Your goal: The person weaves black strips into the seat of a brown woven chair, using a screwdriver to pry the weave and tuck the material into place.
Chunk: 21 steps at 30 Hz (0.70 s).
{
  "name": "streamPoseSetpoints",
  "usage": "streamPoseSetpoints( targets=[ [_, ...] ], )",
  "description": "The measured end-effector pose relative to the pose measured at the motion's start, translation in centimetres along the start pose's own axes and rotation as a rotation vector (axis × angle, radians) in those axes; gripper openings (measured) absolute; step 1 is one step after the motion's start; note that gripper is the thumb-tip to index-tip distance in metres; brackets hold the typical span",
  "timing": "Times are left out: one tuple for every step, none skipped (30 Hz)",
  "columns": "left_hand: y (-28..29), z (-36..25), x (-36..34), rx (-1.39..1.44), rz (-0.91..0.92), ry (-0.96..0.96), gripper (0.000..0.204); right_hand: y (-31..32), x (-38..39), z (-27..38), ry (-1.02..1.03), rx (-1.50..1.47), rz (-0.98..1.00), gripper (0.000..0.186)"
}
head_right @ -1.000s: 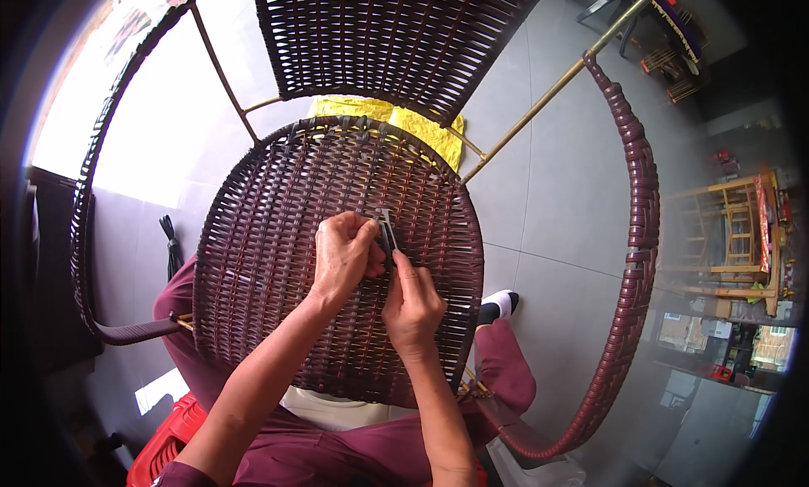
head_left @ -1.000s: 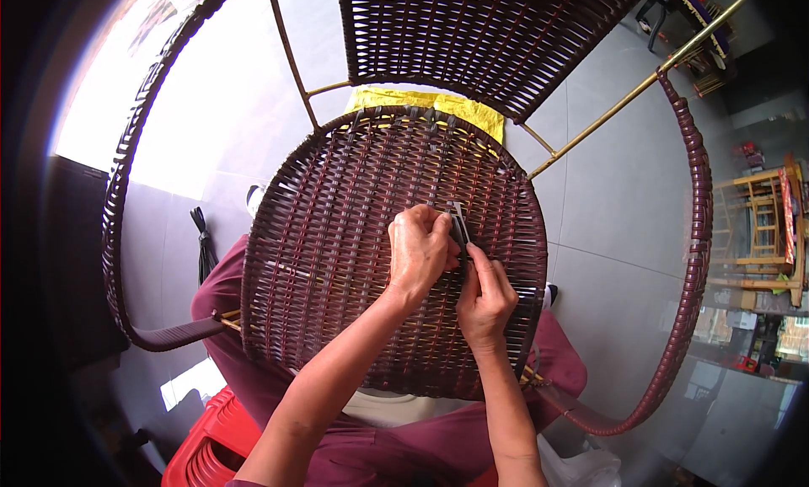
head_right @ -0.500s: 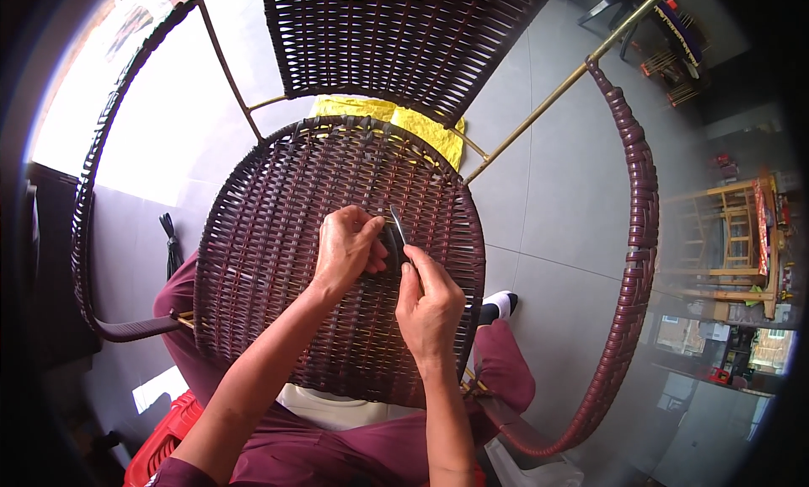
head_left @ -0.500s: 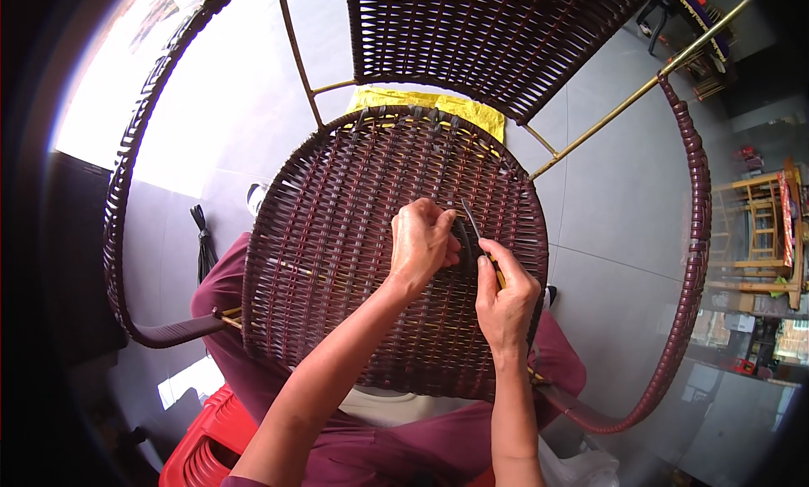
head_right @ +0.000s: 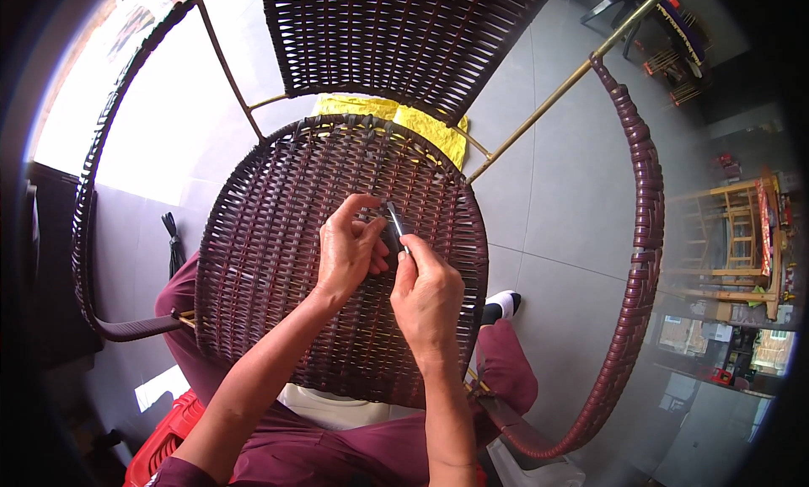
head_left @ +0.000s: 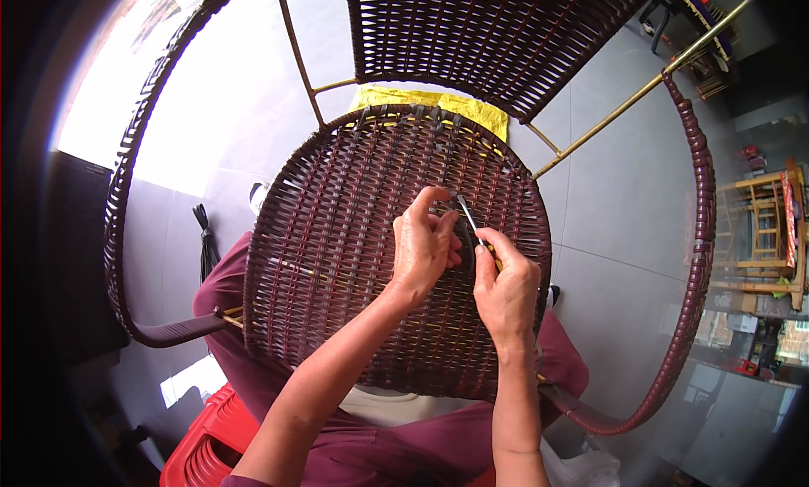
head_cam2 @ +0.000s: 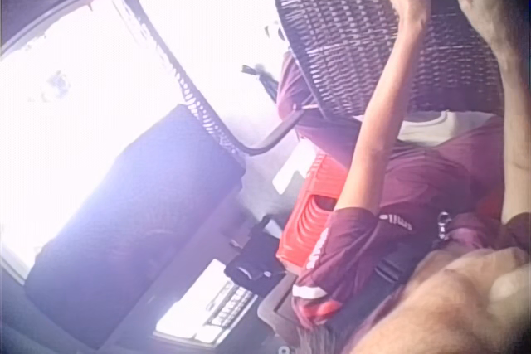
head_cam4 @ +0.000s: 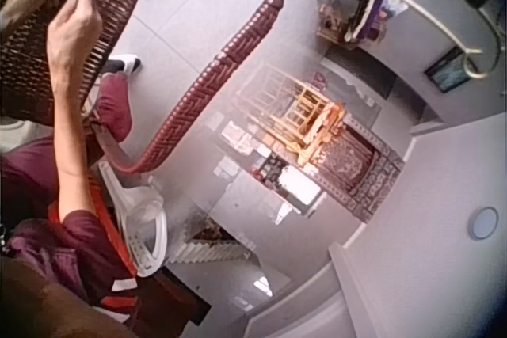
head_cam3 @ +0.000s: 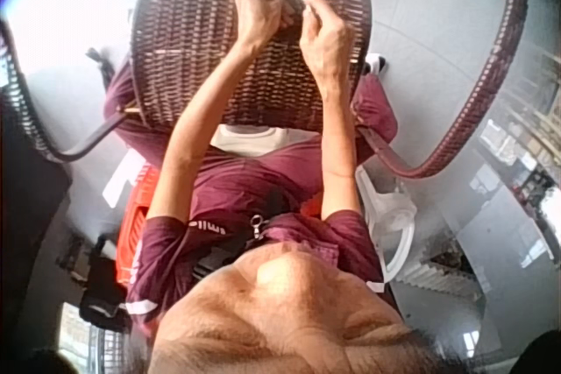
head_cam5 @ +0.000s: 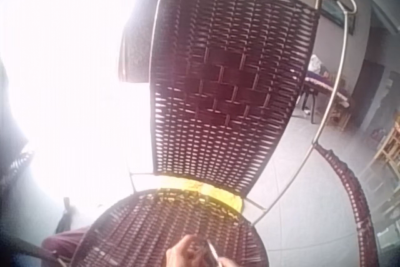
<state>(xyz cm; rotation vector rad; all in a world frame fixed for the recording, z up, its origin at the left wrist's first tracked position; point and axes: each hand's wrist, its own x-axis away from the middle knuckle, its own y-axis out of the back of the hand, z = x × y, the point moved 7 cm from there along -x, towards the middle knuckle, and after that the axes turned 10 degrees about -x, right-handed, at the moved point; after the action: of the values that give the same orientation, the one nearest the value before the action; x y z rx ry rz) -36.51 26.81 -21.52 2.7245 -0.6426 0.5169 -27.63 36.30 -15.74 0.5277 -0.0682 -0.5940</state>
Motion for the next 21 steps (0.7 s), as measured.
streamPoseSetpoints(
  targets=[
    [0.1,-0.1,0.0,-0.007,-0.007,-0.005,0.023,-0.3,0.2,0.1,0.011,0.036,0.006,0.019],
    [0.0,-0.2,0.1,-0.014,-0.012,-0.01,0.023,-0.5,0.4,0.1,0.079,0.052,-0.02,0.02],
    [-0.1,-0.2,0.1,-0.015,-0.01,-0.011,0.023,-0.6,0.5,0.3,0.145,0.068,-0.047,0.022],
    [-0.1,-0.4,0.2,-0.03,-0.016,-0.03,0.024,-0.7,0.6,0.3,0.145,0.069,-0.049,0.022],
    [0.0,-0.4,0.2,-0.045,-0.024,-0.046,0.025,-0.9,0.7,0.3,0.124,0.122,-0.031,0.023],
    [0.0,-0.3,0.2,-0.047,-0.024,-0.046,0.025,-1.2,0.8,0.3,0.103,0.176,-0.013,0.024],
    [0.0,-0.4,0.2,-0.096,-0.034,-0.068,0.027,-1.2,0.8,0.5,0.101,0.175,-0.014,0.024],
    [0.1,-0.5,0.2,-0.145,-0.043,-0.09,0.028,-1.3,0.7,0.7,0.097,0.223,0.006,0.025],
    [0.1,-0.5,0.2,-0.146,-0.042,-0.089,0.028,-1.5,0.7,0.8,0.092,0.271,0.026,0.025],
    [0.2,-0.5,0.2,-0.16,-0.039,-0.084,0.029,-1.4,0.6,0.8,0.09,0.271,0.025,0.025],
    [0.2,-0.6,0.2,-0.172,-0.037,-0.079,0.03,-1.3,0.4,0.9,0.099,0.285,0.04,0.025],
    [0.3,-0.5,0.2,-0.173,-0.036,-0.08,0.03,-1.3,0.3,1.0,0.107,0.299,0.055,0.025],
    [0.4,-0.5,0.1,-0.198,-0.041,-0.093,0.029,-1.4,0.4,0.9,0.107,0.299,0.055,0.025],
    [0.4,-0.4,0.0,-0.223,-0.046,-0.107,0.029,-1.5,0.7,0.7,0.115,0.299,0.038,0.026],
    [0.4,-0.2,-0.1,-0.223,-0.047,-0.108,0.029,-1.7,0.9,0.5,0.123,0.298,0.021,0.027],
    [0.4,-0.2,-0.2,-0.244,-0.052,-0.138,0.029,-2.1,1.1,0.1,0.124,0.298,0.021,0.027],
    [0.3,-0.1,-0.2,-0.267,-0.054,-0.166,0.03,-2.3,1.5,-0.3,0.139,0.306,-0.011,0.028],
    [0.2,-0.1,-0.1,-0.268,-0.052,-0.164,0.03,-2.5,1.7,-0.8,0.154,0.315,-0.042,0.03],
    [0.2,-0.3,0.0,-0.276,-0.055,-0.181,0.03,-2.6,1.9,-1.3,0.152,0.315,-0.043,0.03],
    [0.3,-0.6,0.1,-0.284,-0.059,-0.199,0.029,-2.6,2.0,-1.5,0.188,0.286,-0.081,0.032],
    [0.3,-0.6,0.1,-0.286,-0.058,-0.199,0.029,-2.5,2.2,-1.6,0.224,0.257,-0.12,0.034]
  ],
)
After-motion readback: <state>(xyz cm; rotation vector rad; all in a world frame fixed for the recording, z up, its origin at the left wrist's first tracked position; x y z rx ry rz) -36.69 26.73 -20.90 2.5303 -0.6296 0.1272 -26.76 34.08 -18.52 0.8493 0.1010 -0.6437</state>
